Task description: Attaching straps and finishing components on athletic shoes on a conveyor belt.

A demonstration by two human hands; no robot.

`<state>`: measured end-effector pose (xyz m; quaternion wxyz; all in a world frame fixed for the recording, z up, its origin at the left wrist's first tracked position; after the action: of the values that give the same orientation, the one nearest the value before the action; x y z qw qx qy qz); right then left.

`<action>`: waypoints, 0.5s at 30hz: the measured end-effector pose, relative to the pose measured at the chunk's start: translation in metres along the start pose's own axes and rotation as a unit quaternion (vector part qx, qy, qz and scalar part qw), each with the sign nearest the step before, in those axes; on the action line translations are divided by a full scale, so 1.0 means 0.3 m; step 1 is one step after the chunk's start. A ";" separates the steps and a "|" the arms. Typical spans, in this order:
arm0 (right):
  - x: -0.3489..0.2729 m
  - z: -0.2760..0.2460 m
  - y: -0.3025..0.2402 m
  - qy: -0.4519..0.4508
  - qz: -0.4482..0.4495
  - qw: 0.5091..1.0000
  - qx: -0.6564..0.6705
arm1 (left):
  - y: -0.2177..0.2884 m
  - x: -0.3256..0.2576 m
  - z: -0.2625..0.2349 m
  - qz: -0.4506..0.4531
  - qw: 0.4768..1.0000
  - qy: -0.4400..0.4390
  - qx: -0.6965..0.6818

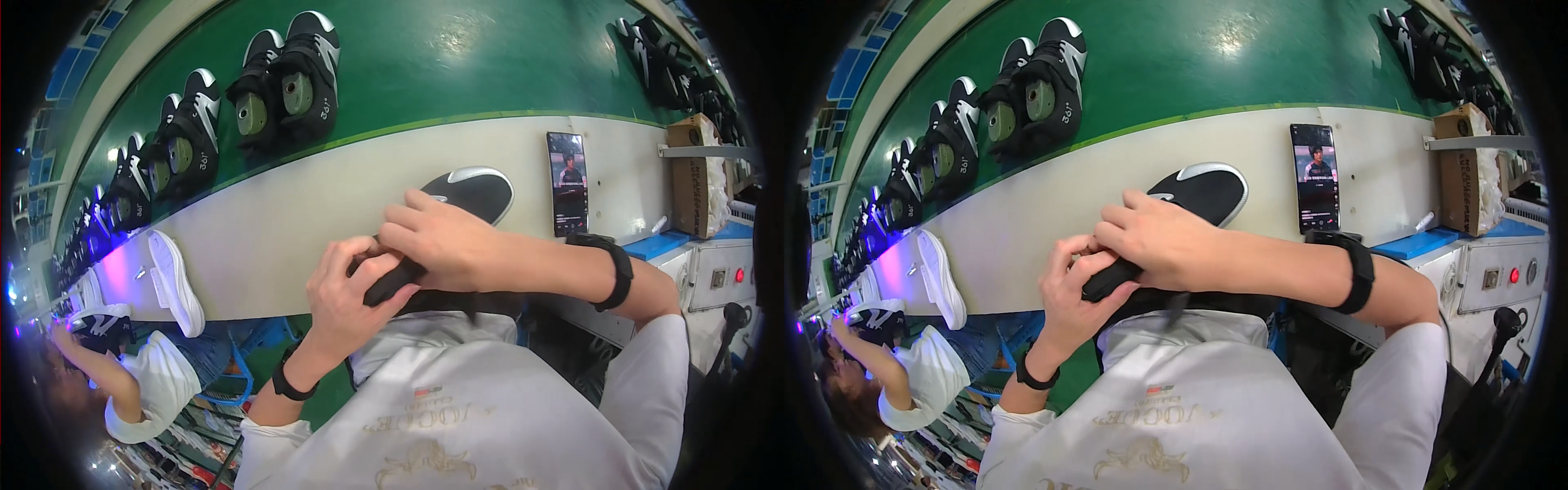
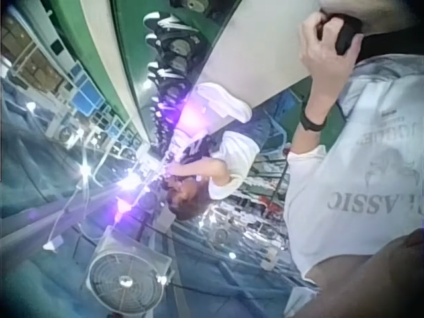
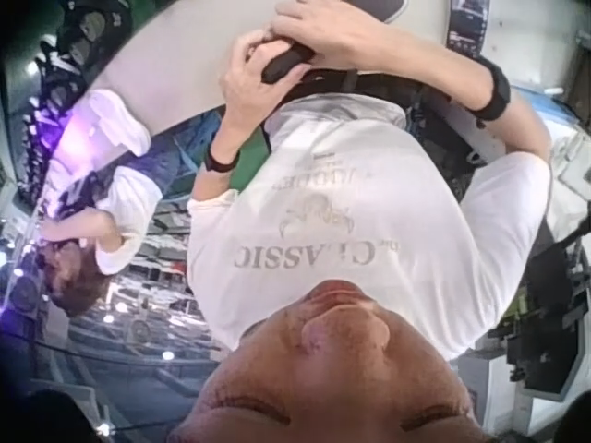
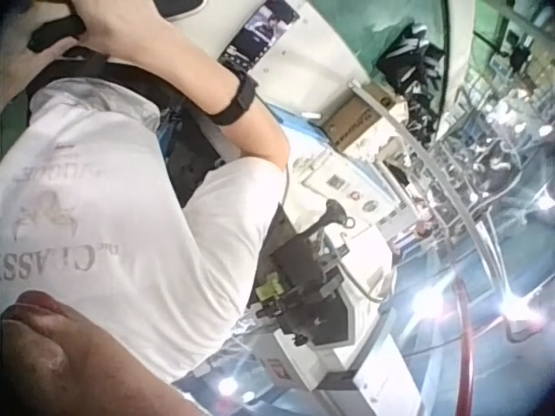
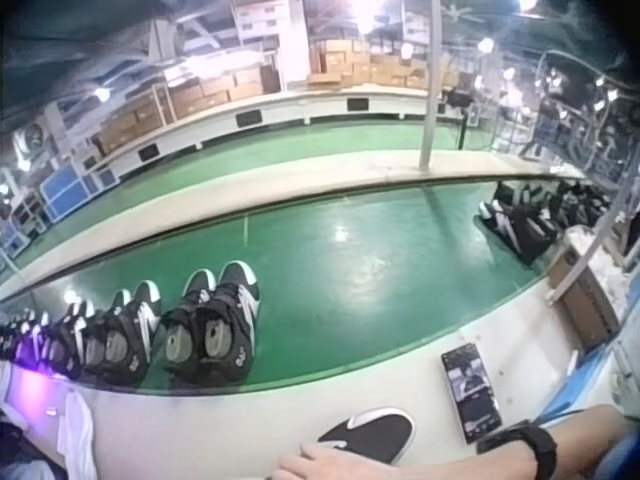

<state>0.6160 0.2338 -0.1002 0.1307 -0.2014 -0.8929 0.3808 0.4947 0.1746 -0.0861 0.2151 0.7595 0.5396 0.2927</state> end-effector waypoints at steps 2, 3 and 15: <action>-0.043 -0.029 0.008 0.000 -0.024 0.999 0.030 | -0.004 -0.003 -0.002 0.013 1.000 -0.017 -0.008; -0.080 -0.078 -0.002 -0.001 -0.033 0.997 0.073 | 0.006 -0.003 -0.009 0.028 1.000 -0.007 -0.007; -0.025 -0.165 0.039 0.087 0.181 0.929 0.311 | -0.004 -0.025 -0.005 0.078 0.995 0.042 -0.038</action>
<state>0.6447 0.2689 -0.0761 0.1927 -0.3413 -0.6630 0.6379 0.4910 0.1678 -0.0874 0.1977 0.7775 0.4756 0.3608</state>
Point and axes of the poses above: each hand's wrist, its own x-axis towards the middle knuckle, its own z-axis out of the palm, y = z × x, the point moved 6 cm from there along x, towards the middle knuckle, and after that the axes turned 1 degree about -y, right-handed, at the moved point
